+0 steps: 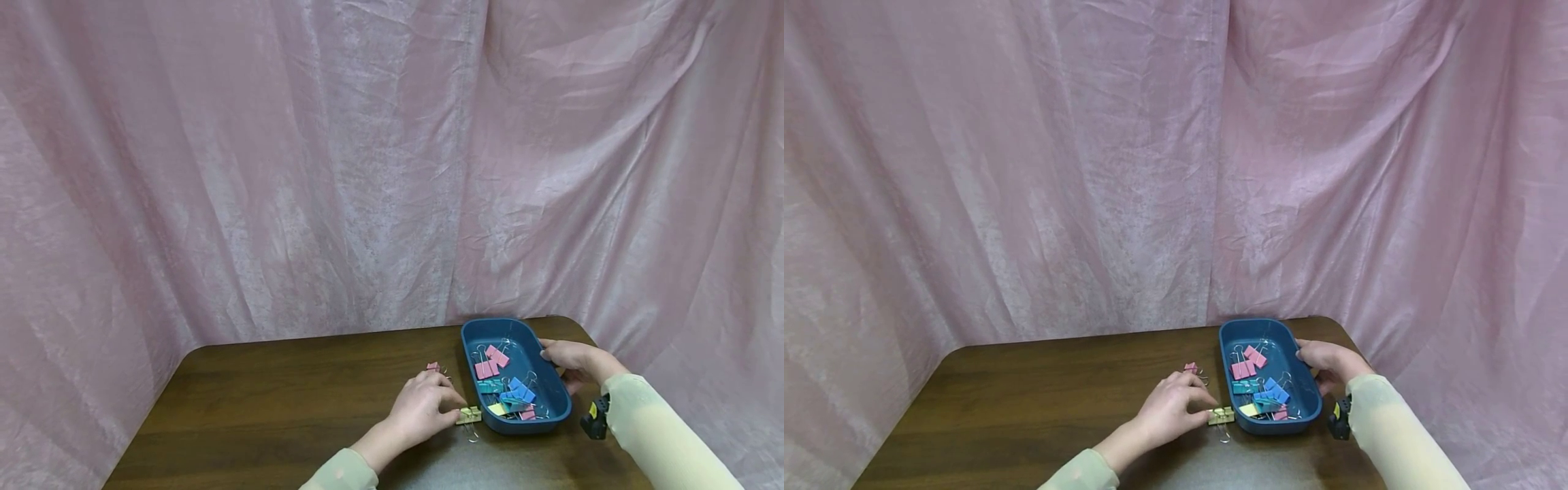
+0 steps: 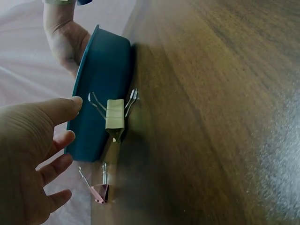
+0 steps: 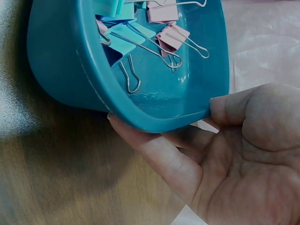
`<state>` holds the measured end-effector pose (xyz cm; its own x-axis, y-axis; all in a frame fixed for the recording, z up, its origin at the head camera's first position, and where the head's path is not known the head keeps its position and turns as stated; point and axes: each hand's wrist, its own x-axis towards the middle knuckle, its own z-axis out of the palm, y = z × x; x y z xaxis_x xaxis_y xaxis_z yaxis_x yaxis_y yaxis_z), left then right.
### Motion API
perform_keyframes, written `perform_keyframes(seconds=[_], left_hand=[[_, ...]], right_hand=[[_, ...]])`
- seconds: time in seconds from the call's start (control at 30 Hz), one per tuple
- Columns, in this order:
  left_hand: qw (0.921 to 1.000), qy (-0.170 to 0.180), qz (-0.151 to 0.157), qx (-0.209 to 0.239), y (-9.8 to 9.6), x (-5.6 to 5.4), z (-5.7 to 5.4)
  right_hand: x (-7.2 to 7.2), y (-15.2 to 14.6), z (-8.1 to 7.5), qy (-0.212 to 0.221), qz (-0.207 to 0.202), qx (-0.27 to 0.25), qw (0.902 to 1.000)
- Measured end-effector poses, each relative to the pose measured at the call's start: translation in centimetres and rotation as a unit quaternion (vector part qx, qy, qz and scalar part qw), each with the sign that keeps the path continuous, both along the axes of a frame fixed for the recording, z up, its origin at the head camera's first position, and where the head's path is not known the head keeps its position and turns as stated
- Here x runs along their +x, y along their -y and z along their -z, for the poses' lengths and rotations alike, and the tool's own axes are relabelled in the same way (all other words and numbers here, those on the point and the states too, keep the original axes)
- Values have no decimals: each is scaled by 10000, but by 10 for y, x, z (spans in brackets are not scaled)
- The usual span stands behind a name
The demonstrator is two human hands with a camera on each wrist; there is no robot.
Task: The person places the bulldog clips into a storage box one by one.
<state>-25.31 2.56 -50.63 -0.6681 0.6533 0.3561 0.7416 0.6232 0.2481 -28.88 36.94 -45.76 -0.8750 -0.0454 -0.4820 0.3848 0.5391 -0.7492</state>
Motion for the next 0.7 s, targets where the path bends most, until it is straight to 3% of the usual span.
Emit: perform_keyframes(seconds=[0.2, 0.7], left_hand=[[10000, -6, 45, -22, -3, 2, 4], [9995, 277, 58, -143, -12, 8, 2]], right_hand=[[0, 0, 0, -2, 9, -33, 10000], [1, 1, 1, -52, 55, -20, 10000]])
